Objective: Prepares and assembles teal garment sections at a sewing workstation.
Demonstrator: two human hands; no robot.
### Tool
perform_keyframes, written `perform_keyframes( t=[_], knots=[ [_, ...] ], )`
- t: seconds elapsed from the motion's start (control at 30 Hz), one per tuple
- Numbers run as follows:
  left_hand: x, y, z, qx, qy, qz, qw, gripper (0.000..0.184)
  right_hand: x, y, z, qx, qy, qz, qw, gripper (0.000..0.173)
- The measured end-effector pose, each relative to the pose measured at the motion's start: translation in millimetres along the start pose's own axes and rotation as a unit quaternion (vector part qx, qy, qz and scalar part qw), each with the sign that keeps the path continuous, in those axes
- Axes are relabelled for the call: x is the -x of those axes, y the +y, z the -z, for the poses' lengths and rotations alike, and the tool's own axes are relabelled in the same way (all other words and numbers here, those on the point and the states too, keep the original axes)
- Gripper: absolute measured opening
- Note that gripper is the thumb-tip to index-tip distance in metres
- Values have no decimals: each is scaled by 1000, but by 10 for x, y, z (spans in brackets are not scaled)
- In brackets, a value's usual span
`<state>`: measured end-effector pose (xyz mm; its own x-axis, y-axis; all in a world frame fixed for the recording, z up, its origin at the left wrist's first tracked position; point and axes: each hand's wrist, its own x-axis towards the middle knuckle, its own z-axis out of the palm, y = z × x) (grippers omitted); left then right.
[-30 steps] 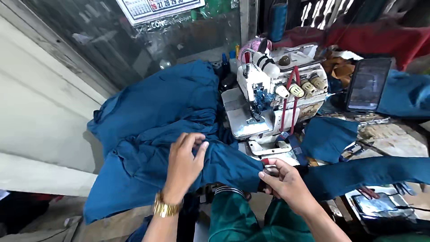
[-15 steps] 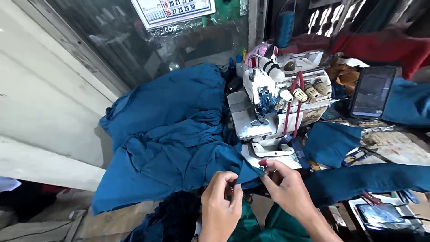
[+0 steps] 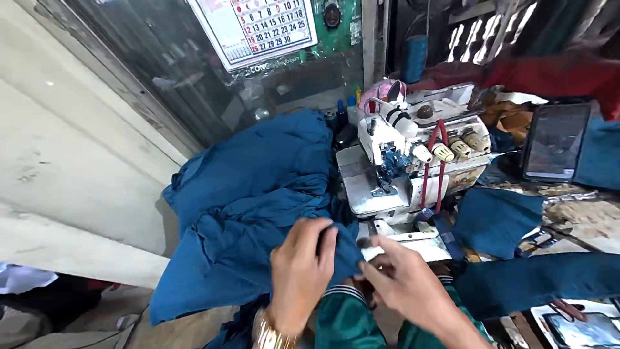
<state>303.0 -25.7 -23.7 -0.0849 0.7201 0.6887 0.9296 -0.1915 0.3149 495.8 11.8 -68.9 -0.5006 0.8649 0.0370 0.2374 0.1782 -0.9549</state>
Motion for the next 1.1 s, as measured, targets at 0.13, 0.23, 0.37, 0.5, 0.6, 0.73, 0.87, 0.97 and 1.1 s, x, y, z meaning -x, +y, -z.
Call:
perform_keyframes(
  t=[0.13,0.23,0.37,0.5,0.6,0.73,0.87,0.97,1.1],
  knots=[
    [61,-540,-934,-103,-129,15,986,19,-446,449,-53,176,35,-88,980,40],
    [90,-564,-958,-100,-157,37,982,23,-467,439,-29,215,28,-94,972,45],
    [40,-397,-767,-103,-112,43,987,27,-458,476,4,223,22,-71,972,45],
    [122,-519,-967,-96,-123,8,988,24,-427,500,-31,186,24,-50,981,43],
    [128,-513,-916,-74,-125,7,989,32,-264,523,107,117,6,-10,993,42],
    [166,-365,-501,2,-84,9,996,32,153,435,736,146,35,7,989,33],
    [267,-278,-288,112,-70,9,991,21,267,131,1682,252,159,0,955,24],
    [294,-170,-352,158,-81,-5,984,17,10,73,2173,320,197,25,926,25],
    [338,-22,-453,166,-124,-16,978,14,-349,89,2444,317,85,-39,944,51]
  ],
)
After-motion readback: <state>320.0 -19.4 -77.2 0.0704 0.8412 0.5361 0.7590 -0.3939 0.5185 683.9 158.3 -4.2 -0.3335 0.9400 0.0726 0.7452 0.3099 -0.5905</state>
